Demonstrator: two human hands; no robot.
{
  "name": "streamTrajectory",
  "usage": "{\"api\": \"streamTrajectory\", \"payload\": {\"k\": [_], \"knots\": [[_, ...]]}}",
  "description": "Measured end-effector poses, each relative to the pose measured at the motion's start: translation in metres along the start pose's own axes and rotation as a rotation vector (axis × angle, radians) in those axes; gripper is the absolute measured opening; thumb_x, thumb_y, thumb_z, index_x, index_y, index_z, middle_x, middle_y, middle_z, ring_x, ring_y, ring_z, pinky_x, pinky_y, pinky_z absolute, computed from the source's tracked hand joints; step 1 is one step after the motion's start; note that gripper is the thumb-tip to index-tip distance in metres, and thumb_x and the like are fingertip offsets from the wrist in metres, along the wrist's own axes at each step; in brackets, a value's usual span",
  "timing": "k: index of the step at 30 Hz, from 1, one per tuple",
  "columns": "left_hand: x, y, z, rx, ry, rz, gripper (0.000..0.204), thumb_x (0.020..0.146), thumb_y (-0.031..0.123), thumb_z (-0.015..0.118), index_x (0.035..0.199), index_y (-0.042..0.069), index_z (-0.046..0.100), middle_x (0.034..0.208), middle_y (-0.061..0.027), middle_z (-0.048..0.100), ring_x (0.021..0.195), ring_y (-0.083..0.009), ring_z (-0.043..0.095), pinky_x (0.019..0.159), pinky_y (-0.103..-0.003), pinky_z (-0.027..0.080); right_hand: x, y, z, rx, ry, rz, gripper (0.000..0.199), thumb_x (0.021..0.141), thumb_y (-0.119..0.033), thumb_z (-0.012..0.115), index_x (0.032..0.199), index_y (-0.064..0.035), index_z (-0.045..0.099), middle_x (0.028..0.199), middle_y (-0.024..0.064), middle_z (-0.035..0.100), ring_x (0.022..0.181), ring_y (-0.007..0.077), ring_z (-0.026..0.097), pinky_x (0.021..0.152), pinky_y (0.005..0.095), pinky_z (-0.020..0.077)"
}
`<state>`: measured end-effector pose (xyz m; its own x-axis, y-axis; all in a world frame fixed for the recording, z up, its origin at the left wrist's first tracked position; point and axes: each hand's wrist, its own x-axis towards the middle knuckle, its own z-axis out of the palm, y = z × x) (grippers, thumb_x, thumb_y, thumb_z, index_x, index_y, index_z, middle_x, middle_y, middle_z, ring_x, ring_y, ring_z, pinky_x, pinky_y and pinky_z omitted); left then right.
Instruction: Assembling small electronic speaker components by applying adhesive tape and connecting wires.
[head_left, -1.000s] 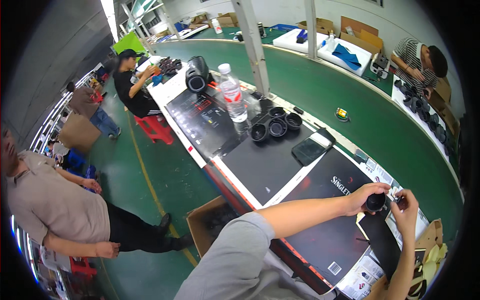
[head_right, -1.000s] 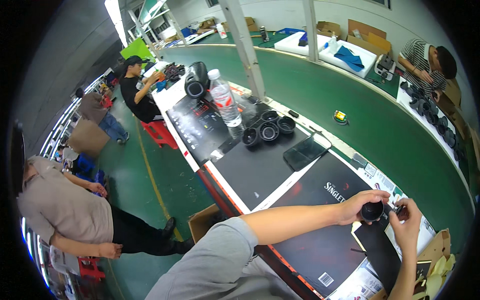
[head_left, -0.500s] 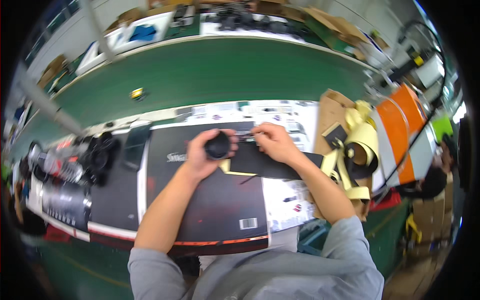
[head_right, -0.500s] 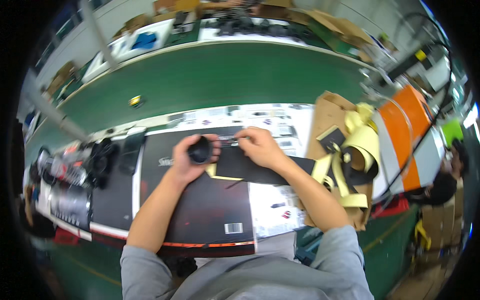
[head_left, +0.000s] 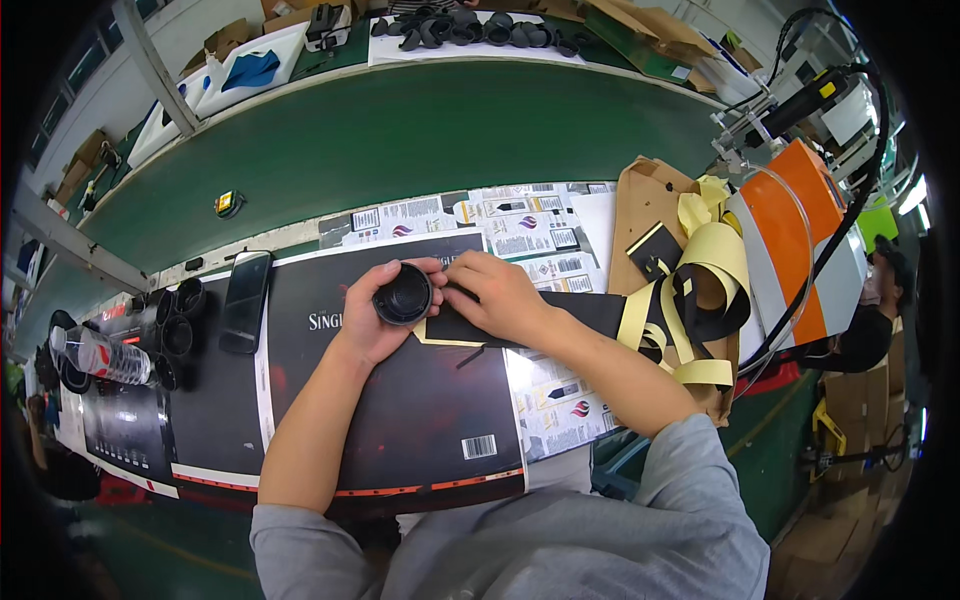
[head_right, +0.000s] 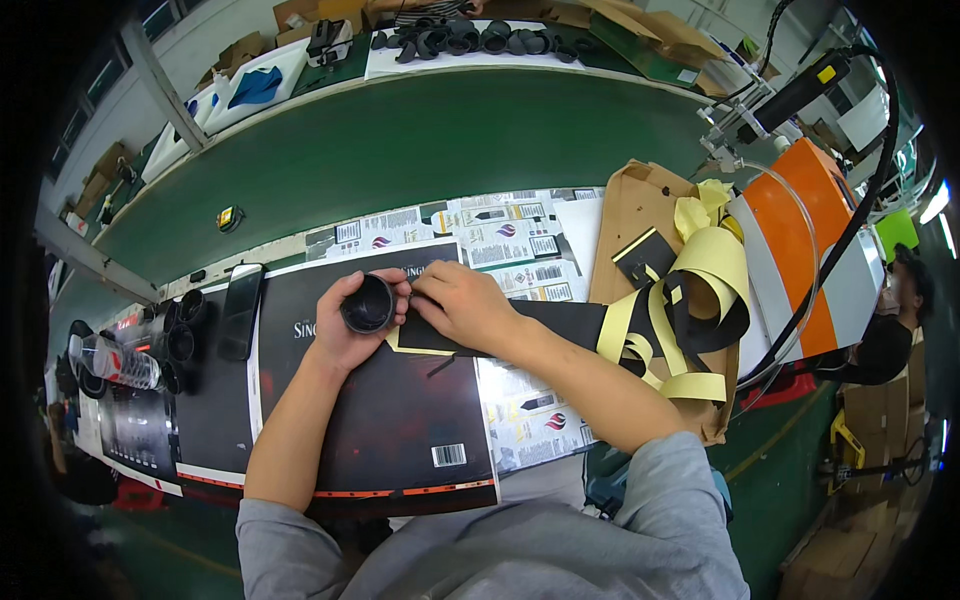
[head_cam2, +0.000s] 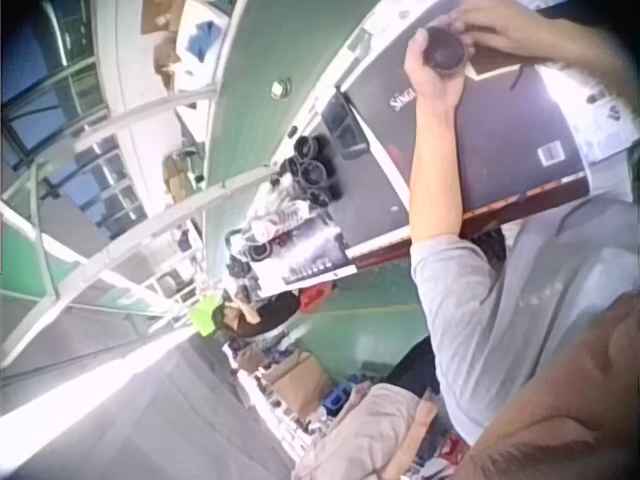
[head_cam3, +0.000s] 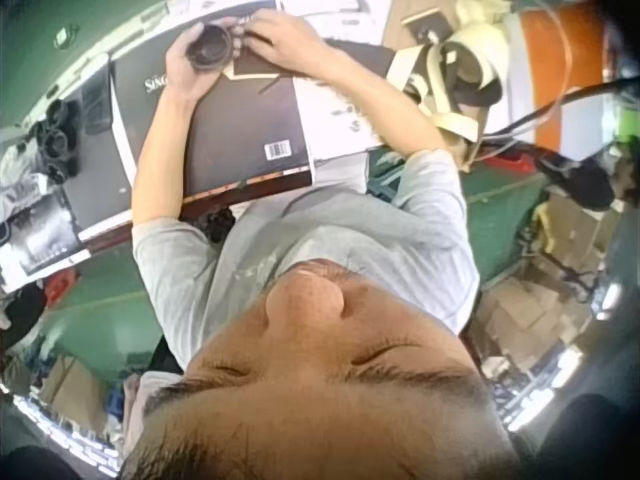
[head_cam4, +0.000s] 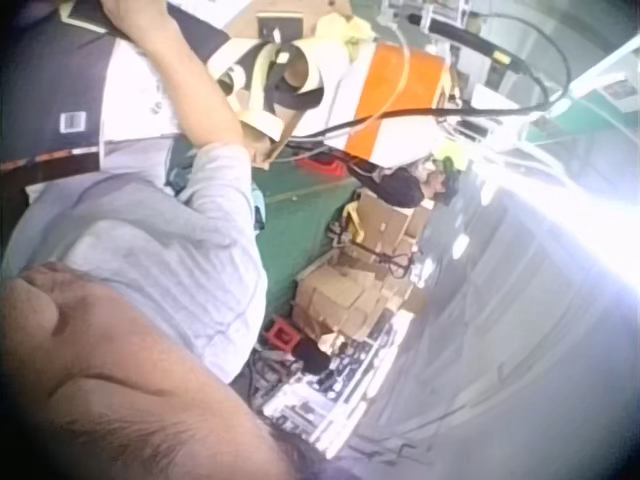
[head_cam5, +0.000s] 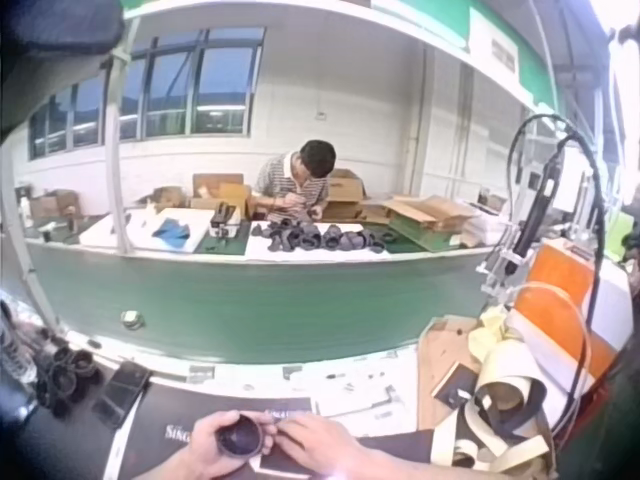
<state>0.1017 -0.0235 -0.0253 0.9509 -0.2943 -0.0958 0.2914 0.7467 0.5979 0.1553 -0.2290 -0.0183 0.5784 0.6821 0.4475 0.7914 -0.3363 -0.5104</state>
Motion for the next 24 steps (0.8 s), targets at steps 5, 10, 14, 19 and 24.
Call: {"api": "streamTrajectory", "payload": {"k": [5,10,14,19,24], "knots": [[-0.002,0.004,0.005,-0.021,0.002,0.084,0.052,0.093,0.040,0.048,0.125,-0.001,0.056,0.103,-0.0157,0.063,0.084,-0.0228,0.061,0.072,-0.033,0.049,0.002,-0.001,-0.020,0.378,-0.154,0.288,0.019,0.088,-0.012,0.063,0.103,-0.0001,0.066,0.080,0.0105,0.066,0.069,0.0195,0.062,0.063,0.0312,0.0477],[0.003,0.004,0.002,-0.088,0.155,0.140,0.049,0.096,0.041,0.042,0.121,0.002,0.057,0.096,-0.0130,0.063,0.081,-0.0222,0.061,0.067,-0.032,0.048,-0.003,0.012,-0.020,0.224,-0.111,0.336,0.016,0.089,-0.014,0.063,0.099,-0.0025,0.069,0.079,0.0052,0.063,0.064,0.0152,0.058,0.062,0.0288,0.0471],[-0.002,0.004,0.004,-0.056,0.219,0.159,0.049,0.098,0.045,0.039,0.118,0.004,0.058,0.098,-0.0130,0.064,0.083,-0.0226,0.062,0.068,-0.032,0.049,-0.003,-0.004,-0.022,-0.079,-0.046,0.120,0.020,0.086,-0.019,0.065,0.097,-0.0039,0.070,0.083,0.0087,0.063,0.072,0.0258,0.063,0.065,0.0365,0.0506],[0.005,0.002,0.005,-0.076,0.217,0.143,0.059,0.100,0.057,0.032,0.114,0.006,0.058,0.098,-0.0128,0.065,0.082,-0.0225,0.063,0.064,-0.032,0.051,-0.004,-0.005,-0.031,-0.077,-0.202,0.124,0.023,0.083,-0.026,0.072,0.093,-0.0048,0.072,0.086,0.0108,0.062,0.074,0.0283,0.063,0.066,0.0376,0.0512],[0.002,0.001,0.000,0.063,0.073,0.118,0.059,0.101,0.054,0.028,0.117,0.006,0.058,0.096,-0.0121,0.064,0.065,-0.0201,0.059,0.049,-0.028,0.042,0.004,0.001,-0.040,0.263,0.068,0.329,0.024,0.082,-0.011,0.073,0.103,0.0000,0.069,0.094,0.0096,0.063,0.079,0.0192,0.064,0.070,0.0305,0.0537]]}}
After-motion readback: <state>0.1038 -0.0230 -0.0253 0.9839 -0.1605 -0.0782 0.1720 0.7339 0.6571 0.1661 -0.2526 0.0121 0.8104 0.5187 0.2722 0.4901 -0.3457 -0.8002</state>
